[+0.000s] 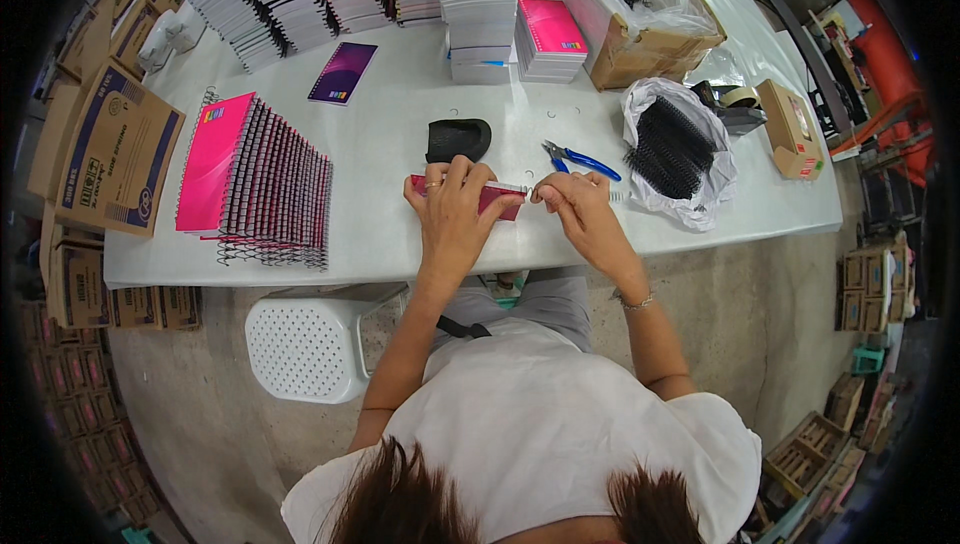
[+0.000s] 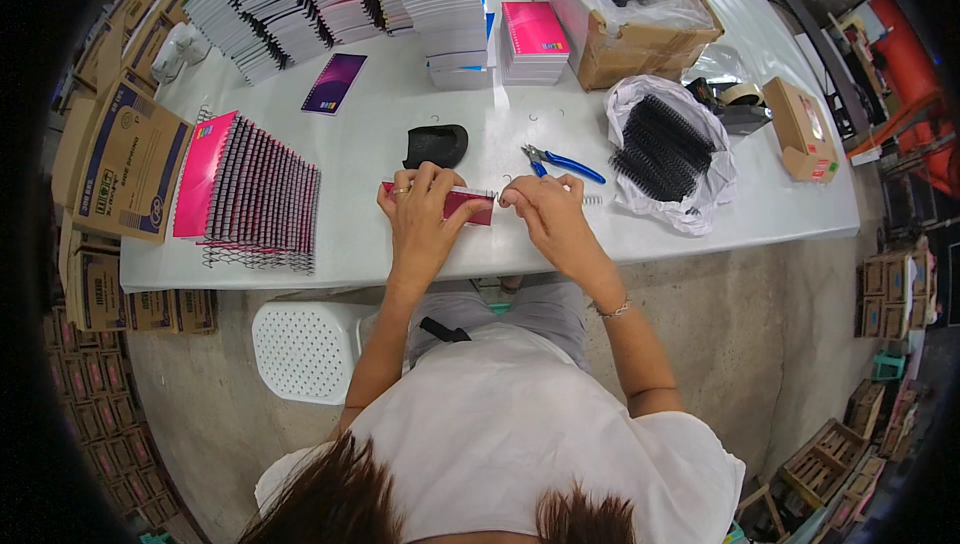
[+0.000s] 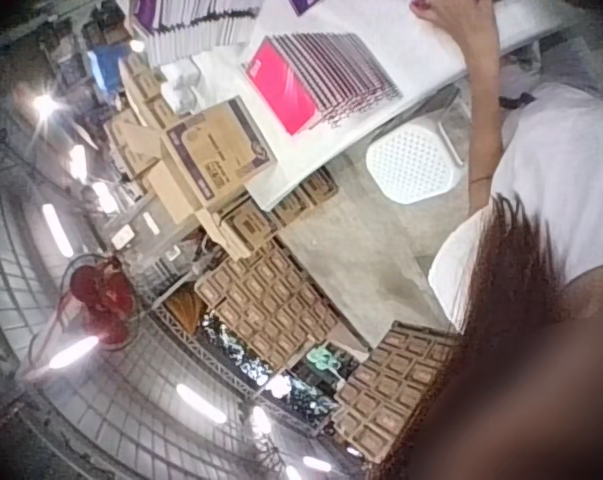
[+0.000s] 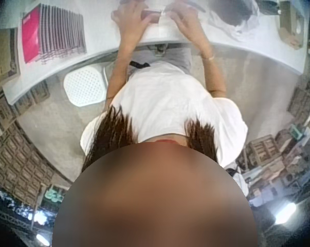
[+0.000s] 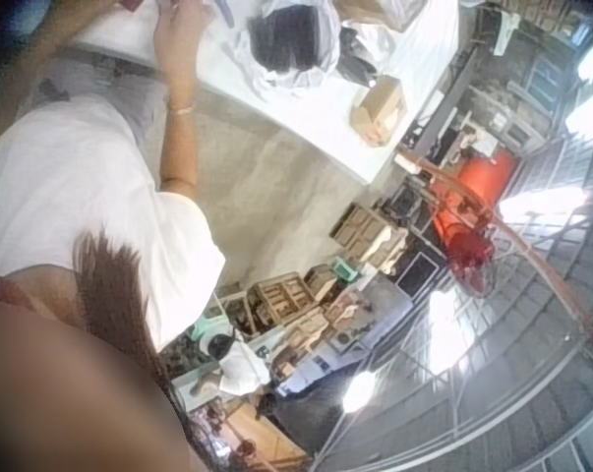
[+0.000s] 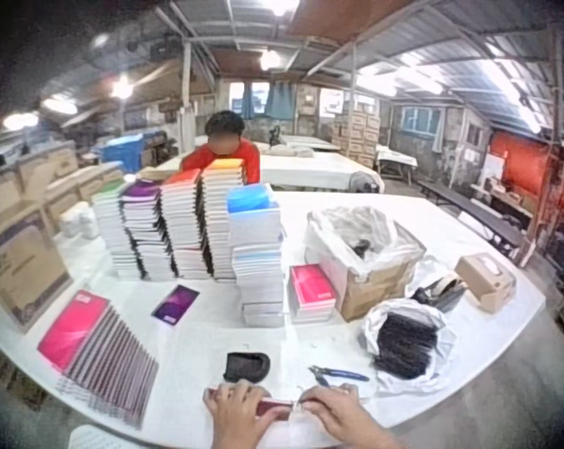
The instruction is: The person binds notepads by hand. The person takes a notepad, aligns a plastic spiral binding along the edge, and uses a pair of pliers to cut and crimp the ends of the spiral. The person then stacks the bound notepads on the table.
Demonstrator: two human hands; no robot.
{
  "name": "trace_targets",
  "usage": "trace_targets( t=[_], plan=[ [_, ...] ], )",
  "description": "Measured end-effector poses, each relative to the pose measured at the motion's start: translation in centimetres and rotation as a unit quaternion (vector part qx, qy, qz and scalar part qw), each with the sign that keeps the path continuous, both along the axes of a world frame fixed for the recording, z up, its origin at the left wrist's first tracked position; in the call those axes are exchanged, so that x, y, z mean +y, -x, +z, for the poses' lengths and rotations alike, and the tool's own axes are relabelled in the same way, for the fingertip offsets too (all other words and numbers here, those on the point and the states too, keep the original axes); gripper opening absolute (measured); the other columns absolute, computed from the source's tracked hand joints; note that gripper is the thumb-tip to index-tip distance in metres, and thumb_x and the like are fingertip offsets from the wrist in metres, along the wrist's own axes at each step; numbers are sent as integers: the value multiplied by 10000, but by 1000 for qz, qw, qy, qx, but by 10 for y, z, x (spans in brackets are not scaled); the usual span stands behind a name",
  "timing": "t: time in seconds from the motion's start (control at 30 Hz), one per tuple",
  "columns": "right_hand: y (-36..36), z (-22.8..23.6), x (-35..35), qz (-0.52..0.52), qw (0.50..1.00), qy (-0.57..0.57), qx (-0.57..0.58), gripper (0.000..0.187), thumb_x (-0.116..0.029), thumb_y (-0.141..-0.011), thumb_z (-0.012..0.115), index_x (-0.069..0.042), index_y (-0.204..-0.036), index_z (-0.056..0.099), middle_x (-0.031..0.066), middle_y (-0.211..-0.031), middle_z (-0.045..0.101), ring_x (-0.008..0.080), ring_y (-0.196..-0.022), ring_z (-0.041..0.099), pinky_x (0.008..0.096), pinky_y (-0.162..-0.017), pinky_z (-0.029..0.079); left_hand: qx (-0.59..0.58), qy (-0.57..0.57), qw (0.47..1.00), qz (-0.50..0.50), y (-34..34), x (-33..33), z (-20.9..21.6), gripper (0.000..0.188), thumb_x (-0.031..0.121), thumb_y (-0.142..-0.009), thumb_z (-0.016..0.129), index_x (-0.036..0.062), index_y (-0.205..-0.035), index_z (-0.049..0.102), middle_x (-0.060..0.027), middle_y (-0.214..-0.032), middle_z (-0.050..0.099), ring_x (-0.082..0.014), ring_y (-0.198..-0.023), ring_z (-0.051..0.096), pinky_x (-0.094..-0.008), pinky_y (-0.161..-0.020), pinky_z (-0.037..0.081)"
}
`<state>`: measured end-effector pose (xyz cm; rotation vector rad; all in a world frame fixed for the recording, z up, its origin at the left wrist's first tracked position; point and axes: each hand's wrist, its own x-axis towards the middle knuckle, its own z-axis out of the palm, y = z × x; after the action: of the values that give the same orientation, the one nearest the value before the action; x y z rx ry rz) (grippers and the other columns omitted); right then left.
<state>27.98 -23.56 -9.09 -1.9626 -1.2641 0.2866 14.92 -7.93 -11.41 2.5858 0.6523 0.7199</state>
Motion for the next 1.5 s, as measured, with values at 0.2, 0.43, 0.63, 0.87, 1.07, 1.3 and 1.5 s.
trace_targets(
  t=[0.2,0.43,0.63,0.87,1.07,1.3,1.5],
  plan=[
    [6,4,9,-26,996,5,-80,127,-191,-1030,587,-84,-1073,639,43,-907,575,187,-877,516,365,-937,291,14,33,999,-24,5,-1,9,277,362,-947,672,123,-1083,641,-11,-1078,569,-282,-1134,474,-612,-1040,261],
    [12,7,17,-30,990,-8,-137,126,-209,-1002,607,-94,-1040,642,59,-954,564,249,-959,554,450,-980,300,-50,92,994,-23,18,1,8,235,161,-988,603,92,-1212,597,-113,-1285,475,-301,-1212,454,-530,-1087,293],
    [13,3,23,-32,982,-20,-186,141,-223,-990,626,-96,-1035,667,59,-978,578,251,-973,551,470,-1005,316,-196,168,965,51,20,3,-1,298,121,-956,669,54,-1229,569,-162,-1289,431,-338,-1223,459,-460,-1071,379],
    [-16,13,36,152,987,54,-23,308,-317,-1024,610,-100,-1230,683,150,-1177,585,323,-993,552,416,-929,436,-137,260,956,-21,53,28,-5,293,137,-937,696,42,-1171,548,-157,-1221,439,-344,-1208,474,-435,-1049,393],
    [-23,-13,108,65,994,32,-81,646,-398,-966,689,-210,-1524,423,274,-1419,456,427,-1192,533,466,-977,481,-128,219,966,-57,85,69,-7,411,178,-870,770,58,-1181,531,-144,-1211,433,-322,-1175,473,-415,-1038,394],
    [-12,-55,152,81,980,51,-175,507,-442,-789,833,-179,-1204,709,304,-1482,432,519,-1348,425,537,-1104,398,-151,247,957,-27,73,62,-28,931,289,-669,951,57,-1364,376,-135,-1293,425,-324,-1239,466,-433,-1055,409],
    [-46,-23,110,105,990,90,38,493,-389,-792,833,-150,-1208,719,276,-1465,466,478,-1363,417,513,-1134,375,-175,260,949,-37,64,59,-40,1008,306,-627,976,70,-1391,363,-132,-1335,413,-315,-1278,452,-423,-1095,393]
  ],
)
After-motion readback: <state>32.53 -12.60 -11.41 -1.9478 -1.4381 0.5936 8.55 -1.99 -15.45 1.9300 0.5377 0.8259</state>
